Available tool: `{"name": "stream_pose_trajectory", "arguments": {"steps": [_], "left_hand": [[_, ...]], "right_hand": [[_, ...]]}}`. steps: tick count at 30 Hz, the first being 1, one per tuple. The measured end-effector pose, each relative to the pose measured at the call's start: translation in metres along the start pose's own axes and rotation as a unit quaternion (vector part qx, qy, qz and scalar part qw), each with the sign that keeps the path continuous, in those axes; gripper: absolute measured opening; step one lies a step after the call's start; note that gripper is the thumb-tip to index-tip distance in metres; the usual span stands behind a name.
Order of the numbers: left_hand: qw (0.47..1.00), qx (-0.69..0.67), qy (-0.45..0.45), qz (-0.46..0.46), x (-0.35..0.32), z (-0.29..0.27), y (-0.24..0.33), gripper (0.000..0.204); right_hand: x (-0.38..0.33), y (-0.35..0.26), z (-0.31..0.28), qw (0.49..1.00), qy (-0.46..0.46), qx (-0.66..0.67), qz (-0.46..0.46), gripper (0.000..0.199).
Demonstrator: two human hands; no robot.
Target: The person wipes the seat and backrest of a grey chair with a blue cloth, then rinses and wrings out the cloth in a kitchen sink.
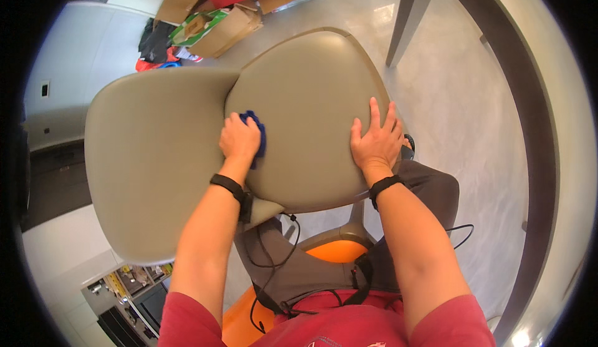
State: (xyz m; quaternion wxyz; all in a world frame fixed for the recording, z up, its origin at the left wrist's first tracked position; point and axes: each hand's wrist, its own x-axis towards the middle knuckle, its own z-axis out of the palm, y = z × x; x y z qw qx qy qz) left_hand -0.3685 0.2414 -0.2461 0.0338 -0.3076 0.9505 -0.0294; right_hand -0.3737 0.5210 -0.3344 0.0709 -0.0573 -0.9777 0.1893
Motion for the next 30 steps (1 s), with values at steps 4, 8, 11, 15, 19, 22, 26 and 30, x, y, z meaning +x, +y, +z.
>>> {"name": "stream_pose_trajectory", "arguments": {"steps": [4,8,11,15,19,22,26,30], "left_hand": [[0.997,-0.039,-0.068,-0.003,-0.077,-0.009,0.03,0.038],[0.971,-0.212,0.024,0.111,-0.155,0.0,0.032,0.056],[0.95,-0.26,0.011,0.174,-0.183,0.006,0.013,0.075],[0.958,-0.224,0.041,0.174,-0.16,0.032,0.017,0.067],[0.935,-0.213,0.193,0.209,-0.088,0.06,0.045,0.043],[0.918,-0.236,0.224,0.227,0.02,0.064,0.074,0.041],[0.915,-0.259,0.171,0.258,0.123,0.048,0.124,0.04],[0.927,-0.258,0.15,0.228,0.124,0.05,0.134,0.037]], "right_hand": [[0.005,-0.002,-0.002,1.0,0.007,0.004,0.005,0.063],[0.009,-0.001,0.0,1.0,0.013,0.016,0.012,0.062],[0.006,-0.002,0.004,1.0,0.0,0.007,0.016,0.062],[0.005,-0.001,0.0,1.0,-0.01,0.022,0.013,0.063],[-0.001,0.002,0.0,1.0,-0.005,0.014,0.014,0.064],[-0.002,0.001,-0.001,1.0,-0.005,0.024,-0.01,0.066],[-0.005,0.005,-0.001,1.0,-0.006,0.013,-0.015,0.066],[-0.004,0.004,-0.003,1.0,-0.023,0.007,-0.009,0.066]]}}
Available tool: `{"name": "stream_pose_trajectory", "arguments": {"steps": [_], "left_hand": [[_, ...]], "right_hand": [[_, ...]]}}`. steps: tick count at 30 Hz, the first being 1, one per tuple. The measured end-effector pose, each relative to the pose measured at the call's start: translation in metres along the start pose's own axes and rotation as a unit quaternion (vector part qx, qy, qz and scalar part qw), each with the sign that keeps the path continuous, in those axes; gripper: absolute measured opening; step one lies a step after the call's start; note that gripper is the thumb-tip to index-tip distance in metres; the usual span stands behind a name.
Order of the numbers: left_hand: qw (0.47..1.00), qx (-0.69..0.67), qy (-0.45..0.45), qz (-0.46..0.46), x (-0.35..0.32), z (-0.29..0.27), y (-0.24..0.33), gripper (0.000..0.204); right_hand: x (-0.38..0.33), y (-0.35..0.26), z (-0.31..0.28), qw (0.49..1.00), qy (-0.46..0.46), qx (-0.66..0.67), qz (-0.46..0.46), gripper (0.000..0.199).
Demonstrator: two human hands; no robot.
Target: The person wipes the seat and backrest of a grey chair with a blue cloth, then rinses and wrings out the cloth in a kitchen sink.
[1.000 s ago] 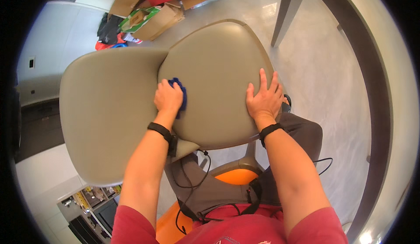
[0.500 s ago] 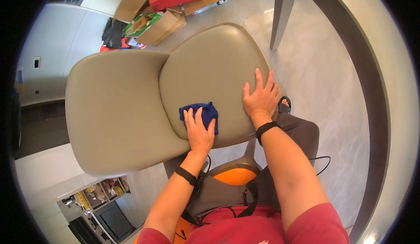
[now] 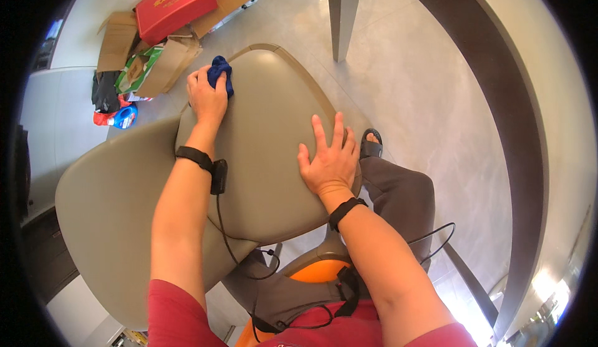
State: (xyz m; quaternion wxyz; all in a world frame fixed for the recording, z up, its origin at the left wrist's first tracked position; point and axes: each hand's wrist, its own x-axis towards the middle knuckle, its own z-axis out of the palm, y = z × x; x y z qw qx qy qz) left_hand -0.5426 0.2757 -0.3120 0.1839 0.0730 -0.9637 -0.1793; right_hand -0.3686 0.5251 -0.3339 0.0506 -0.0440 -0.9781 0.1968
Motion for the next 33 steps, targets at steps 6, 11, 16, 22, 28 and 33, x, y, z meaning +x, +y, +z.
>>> {"name": "stream_pose_trajectory", "arguments": {"steps": [6,11,16,22,28,33], "left_hand": [[1.0,0.008,-0.012,0.001,-0.097,-0.026,0.052,0.038],[0.997,-0.038,-0.063,-0.003,-0.223,-0.071,0.11,0.042],[0.995,-0.038,-0.092,-0.022,-0.233,-0.113,0.132,0.051],[0.979,-0.158,-0.126,-0.037,-0.172,-0.232,0.103,0.061],[0.996,0.045,0.042,0.061,-0.123,-0.463,0.106,0.046],[0.996,0.079,0.034,-0.029,-0.134,-0.526,0.015,0.059]], "right_hand": [[0.002,-0.003,0.002,1.0,0.019,-0.013,0.001,0.063],[0.011,-0.004,0.002,0.999,0.036,-0.005,0.0,0.062],[0.025,-0.008,-0.017,0.999,0.02,0.047,0.007,0.064],[-0.001,-0.056,-0.091,0.926,-0.102,0.265,-0.249,0.084],[-0.05,-0.072,-0.088,0.939,-0.146,0.035,-0.308,0.052],[-0.079,-0.095,-0.069,0.95,-0.159,0.07,-0.26,0.04]]}}
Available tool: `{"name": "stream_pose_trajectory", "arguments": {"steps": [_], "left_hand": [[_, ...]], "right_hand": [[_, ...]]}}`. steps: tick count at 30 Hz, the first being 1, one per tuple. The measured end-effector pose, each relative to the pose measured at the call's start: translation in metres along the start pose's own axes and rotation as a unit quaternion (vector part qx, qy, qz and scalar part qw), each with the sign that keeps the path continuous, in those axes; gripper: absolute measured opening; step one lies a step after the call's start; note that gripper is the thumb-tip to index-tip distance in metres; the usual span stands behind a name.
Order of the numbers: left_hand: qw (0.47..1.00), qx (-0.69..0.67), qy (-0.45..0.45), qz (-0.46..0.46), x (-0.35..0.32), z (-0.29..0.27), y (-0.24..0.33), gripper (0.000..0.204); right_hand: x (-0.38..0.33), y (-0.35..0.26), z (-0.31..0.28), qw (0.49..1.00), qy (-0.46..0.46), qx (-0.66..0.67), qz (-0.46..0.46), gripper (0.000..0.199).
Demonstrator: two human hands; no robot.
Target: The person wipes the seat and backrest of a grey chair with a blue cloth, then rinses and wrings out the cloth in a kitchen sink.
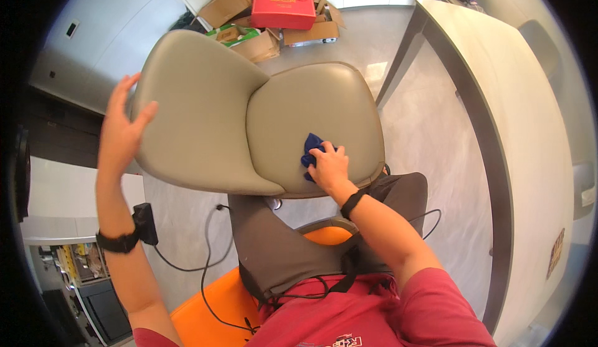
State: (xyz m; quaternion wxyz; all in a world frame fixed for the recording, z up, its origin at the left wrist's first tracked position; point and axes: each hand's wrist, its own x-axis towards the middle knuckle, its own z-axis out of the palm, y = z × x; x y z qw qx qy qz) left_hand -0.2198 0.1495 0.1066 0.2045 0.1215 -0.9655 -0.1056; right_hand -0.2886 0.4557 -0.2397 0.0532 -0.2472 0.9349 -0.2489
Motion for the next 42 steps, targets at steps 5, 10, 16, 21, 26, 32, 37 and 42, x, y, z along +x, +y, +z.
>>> {"name": "stream_pose_trajectory", "arguments": {"steps": [5,10,16,21,26,32,37,42], "left_hand": [[0.981,0.177,-0.03,-0.069,-0.015,0.053,0.011,0.077],[0.987,0.144,-0.058,-0.042,-0.008,0.037,-0.02,0.083],[0.994,0.012,-0.018,-0.104,-0.001,0.054,-0.032,0.085],[0.996,0.008,0.032,-0.087,-0.007,0.054,-0.025,0.075],[0.994,-0.011,0.033,-0.101,0.0,0.061,-0.022,0.075],[0.993,-0.037,0.028,-0.105,-0.004,0.055,-0.036,0.074],[0.991,-0.036,0.011,-0.127,-0.007,0.046,-0.019,0.072],[0.994,0.022,0.045,-0.098,-0.007,0.052,-0.021,0.067]], "right_hand": [[0.005,-0.056,0.047,0.987,-0.054,0.013,-0.151,0.033],[-0.004,-0.022,0.013,0.971,-0.111,-0.039,-0.209,0.033],[-0.038,0.094,-0.048,0.998,-0.055,-0.023,-0.034,0.036],[-0.041,0.085,-0.018,0.997,0.021,-0.033,0.067,0.033],[-0.02,-0.029,0.041,0.989,-0.006,0.024,-0.147,0.037],[-0.026,-0.006,0.004,0.976,-0.114,-0.06,-0.177,0.046],[-0.043,0.106,-0.061,0.988,-0.114,-0.075,0.068,0.051],[-0.037,0.176,-0.05,0.973,-0.069,-0.046,0.217,0.052]]}}
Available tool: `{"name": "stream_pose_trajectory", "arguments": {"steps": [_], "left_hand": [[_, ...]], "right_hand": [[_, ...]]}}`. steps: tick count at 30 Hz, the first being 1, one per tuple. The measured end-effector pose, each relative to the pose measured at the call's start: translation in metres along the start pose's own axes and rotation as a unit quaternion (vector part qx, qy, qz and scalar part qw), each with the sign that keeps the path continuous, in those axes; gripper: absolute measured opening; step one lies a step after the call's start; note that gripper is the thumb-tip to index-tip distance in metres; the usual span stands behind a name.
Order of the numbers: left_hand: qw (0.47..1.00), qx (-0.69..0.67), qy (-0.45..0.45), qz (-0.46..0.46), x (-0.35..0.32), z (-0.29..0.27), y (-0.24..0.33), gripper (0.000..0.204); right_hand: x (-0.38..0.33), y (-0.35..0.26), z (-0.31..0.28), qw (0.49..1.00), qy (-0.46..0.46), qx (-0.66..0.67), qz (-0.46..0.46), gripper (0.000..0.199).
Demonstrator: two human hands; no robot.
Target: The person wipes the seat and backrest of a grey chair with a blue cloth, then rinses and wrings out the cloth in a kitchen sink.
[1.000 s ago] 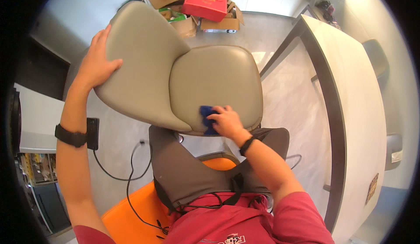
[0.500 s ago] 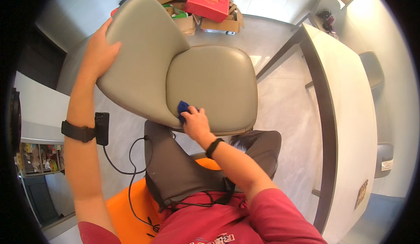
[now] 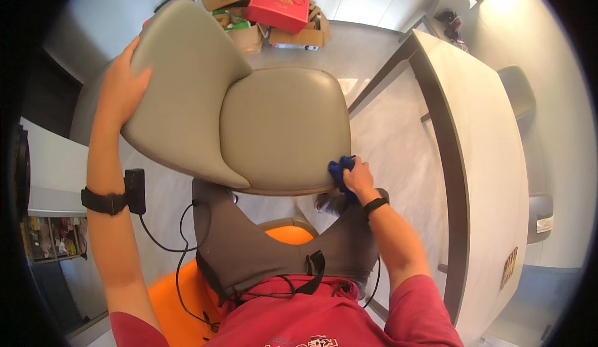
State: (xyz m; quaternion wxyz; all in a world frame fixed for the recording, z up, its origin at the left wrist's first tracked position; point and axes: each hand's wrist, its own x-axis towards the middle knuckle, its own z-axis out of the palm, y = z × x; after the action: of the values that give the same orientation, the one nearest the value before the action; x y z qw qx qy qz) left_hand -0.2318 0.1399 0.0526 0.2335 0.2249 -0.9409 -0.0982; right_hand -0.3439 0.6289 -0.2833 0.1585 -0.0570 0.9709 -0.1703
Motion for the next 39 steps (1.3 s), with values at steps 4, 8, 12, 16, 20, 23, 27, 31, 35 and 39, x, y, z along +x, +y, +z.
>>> {"name": "stream_pose_trajectory", "arguments": {"steps": [4,8,12,16,20,23,27,31,35,39], "left_hand": [[0.998,0.008,0.053,0.028,-0.014,0.008,0.007,0.062],[0.993,0.037,0.038,0.101,-0.081,0.065,0.105,0.058],[0.984,-0.109,-0.13,-0.058,-0.11,0.209,0.138,0.077],[0.962,-0.033,-0.2,-0.181,-0.132,0.3,0.105,0.078],[0.979,0.077,-0.129,-0.141,-0.17,0.339,0.093,0.076],[0.976,0.089,-0.133,-0.149,-0.175,0.346,0.089,0.078],[0.977,0.101,-0.123,-0.145,-0.177,0.345,0.089,0.077],[0.979,0.074,-0.133,-0.138,-0.178,0.352,0.093,0.078],[0.978,0.061,-0.144,-0.141,-0.178,0.353,0.086,0.079],[0.976,0.066,-0.153,-0.138,-0.179,0.352,0.086,0.079]], "right_hand": [[-0.011,-0.043,0.015,0.991,0.072,0.107,-0.039,0.044],[-0.03,-0.069,0.014,0.982,0.106,0.055,-0.146,0.044],[-0.045,-0.09,0.009,0.973,0.148,-0.043,-0.17,0.058],[-0.04,-0.084,0.014,0.976,0.132,-0.041,-0.17,0.056],[-0.016,-0.085,0.022,0.97,0.153,-0.053,-0.18,0.047],[0.021,-0.096,0.023,0.964,0.176,-0.041,-0.196,0.047],[0.116,-0.125,0.017,0.951,0.24,-0.033,-0.192,0.043],[0.239,-0.147,0.001,0.959,0.236,-0.069,-0.139,0.041],[0.316,-0.165,-0.023,0.986,0.11,-0.071,-0.106,0.049],[0.308,-0.162,-0.023,0.983,0.115,-0.087,-0.111,0.053]]}}
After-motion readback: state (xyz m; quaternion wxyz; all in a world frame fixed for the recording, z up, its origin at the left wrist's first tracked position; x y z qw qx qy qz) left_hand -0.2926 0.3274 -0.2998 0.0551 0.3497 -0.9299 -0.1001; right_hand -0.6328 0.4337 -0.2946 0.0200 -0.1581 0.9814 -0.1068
